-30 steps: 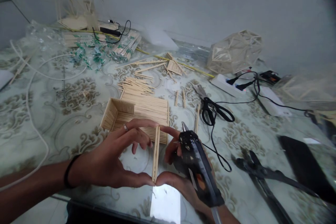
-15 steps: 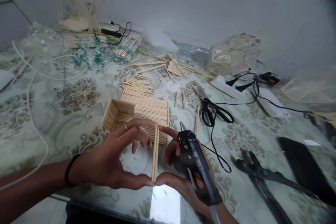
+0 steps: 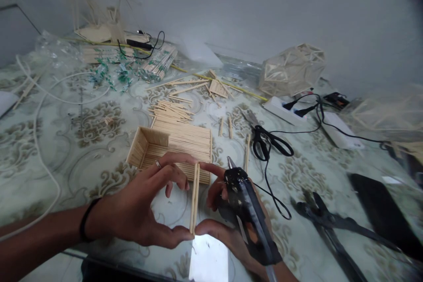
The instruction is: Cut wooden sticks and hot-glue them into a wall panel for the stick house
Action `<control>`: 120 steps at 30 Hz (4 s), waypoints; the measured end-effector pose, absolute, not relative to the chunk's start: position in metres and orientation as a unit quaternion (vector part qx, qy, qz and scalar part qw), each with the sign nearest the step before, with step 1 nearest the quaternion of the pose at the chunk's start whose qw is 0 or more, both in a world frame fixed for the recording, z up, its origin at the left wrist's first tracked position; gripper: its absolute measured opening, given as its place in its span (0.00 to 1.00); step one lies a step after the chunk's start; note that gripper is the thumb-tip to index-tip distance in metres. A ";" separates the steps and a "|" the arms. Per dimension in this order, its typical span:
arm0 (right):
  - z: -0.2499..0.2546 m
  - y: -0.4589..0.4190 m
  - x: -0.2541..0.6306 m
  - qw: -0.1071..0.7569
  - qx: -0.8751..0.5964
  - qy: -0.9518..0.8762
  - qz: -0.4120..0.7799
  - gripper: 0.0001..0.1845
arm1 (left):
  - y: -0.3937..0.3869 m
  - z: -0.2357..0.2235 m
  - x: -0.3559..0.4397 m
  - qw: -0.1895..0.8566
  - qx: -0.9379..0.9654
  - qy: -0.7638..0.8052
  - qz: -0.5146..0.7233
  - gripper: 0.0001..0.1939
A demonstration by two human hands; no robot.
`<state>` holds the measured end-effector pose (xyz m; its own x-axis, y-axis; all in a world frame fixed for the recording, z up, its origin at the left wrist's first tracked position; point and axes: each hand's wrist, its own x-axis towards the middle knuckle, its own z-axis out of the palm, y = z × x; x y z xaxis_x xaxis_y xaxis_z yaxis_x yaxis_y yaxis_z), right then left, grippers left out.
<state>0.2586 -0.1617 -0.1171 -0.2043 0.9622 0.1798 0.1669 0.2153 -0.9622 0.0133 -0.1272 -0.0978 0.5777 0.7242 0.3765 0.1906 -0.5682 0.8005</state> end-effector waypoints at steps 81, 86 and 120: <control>-0.110 -0.194 0.253 0.060 -0.586 -0.719 0.370 0.51 | -0.140 -0.112 0.025 0.203 0.931 0.281 0.116 0.35; -0.112 -0.196 0.257 0.097 -0.581 -0.714 0.379 0.52 | -0.143 -0.114 0.027 0.215 0.923 0.297 0.114 0.35; -0.114 -0.188 0.260 0.133 -0.595 -0.656 0.444 0.34 | -0.138 -0.116 0.028 0.230 0.914 0.306 0.137 0.38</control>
<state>0.2595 -0.1880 -0.1140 -0.2561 0.8994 -0.3542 0.6633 -0.1030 -0.7412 0.0285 -0.1377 -0.1156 0.7755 0.6219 0.1085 0.4962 -0.7067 0.5044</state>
